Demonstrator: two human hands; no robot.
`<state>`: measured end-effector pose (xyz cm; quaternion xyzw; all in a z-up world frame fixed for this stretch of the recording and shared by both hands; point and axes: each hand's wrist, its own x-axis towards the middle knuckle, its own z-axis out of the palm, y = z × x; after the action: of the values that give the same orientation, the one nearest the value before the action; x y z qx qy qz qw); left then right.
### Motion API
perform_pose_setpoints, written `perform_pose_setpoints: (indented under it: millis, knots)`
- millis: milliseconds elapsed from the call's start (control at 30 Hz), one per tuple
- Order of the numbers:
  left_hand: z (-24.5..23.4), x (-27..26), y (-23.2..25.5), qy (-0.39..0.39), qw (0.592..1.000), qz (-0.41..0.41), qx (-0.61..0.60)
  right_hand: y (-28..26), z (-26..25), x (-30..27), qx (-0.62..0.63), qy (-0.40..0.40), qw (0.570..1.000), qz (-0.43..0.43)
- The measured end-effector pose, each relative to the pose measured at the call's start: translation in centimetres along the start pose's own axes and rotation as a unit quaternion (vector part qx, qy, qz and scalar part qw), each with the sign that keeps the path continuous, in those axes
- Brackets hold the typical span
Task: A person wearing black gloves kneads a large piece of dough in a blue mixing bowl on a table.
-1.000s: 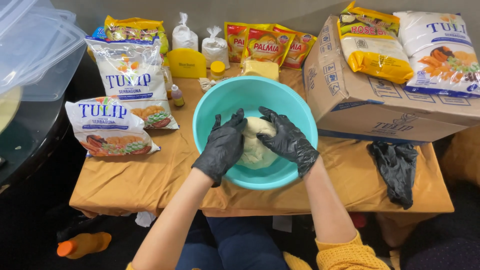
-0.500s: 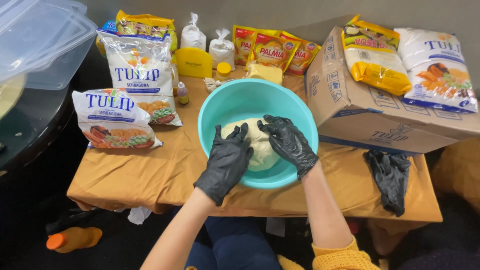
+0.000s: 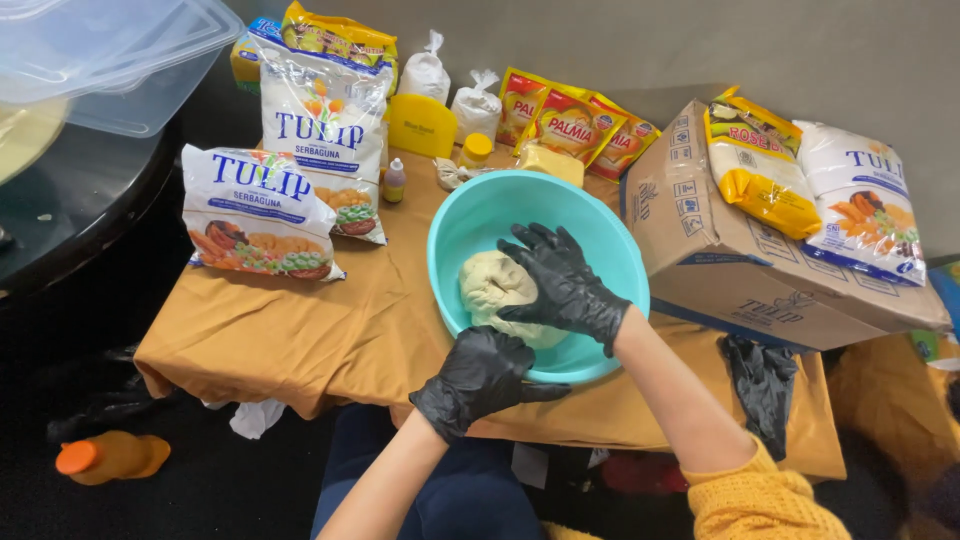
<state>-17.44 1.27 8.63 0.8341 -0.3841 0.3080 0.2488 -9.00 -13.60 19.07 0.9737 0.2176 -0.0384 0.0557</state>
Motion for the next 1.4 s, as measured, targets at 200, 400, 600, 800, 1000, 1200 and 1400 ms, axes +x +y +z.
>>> perform_pose_setpoints:
  millis: [200, 400, 600, 800, 1000, 1200, 1400]
  knots:
    - [-3.1, 2.1, 1.4, 0.028, 0.996, -0.073, -0.033, -4.0, 2.1, 5.9, -0.003, -0.107, 0.991, -0.082]
    - [-1.6, 1.1, 0.9, 0.032, 0.995, -0.082, -0.039, -3.6, 2.7, 4.5, -0.011, -0.078, 0.991, -0.107]
    - [-2.3, 2.4, 1.1, -0.051, 0.996, -0.078, -0.015, -2.0, 5.2, 0.6, 0.075, 0.048, 0.996, 0.009]
    - [-2.2, 2.5, 1.3, -0.05, 0.996, -0.072, -0.02, 1.4, 1.1, -1.4, 0.23, 0.476, 0.849, 0.004]
    - [-2.1, 2.4, 1.3, -0.059, 0.995, -0.075, -0.022, 3.0, 1.6, -0.4, 0.336, 0.488, 0.796, 0.127]
    - [-2.3, 2.3, 1.2, -0.057, 0.994, -0.082, -0.032, 2.7, 1.2, -4.1, 0.26, 0.219, 0.913, 0.226]
    - [-2.2, 2.1, 1.3, -0.05, 0.993, -0.093, -0.059, 2.1, 0.7, -9.4, 0.073, 0.222, 0.97, 0.065]
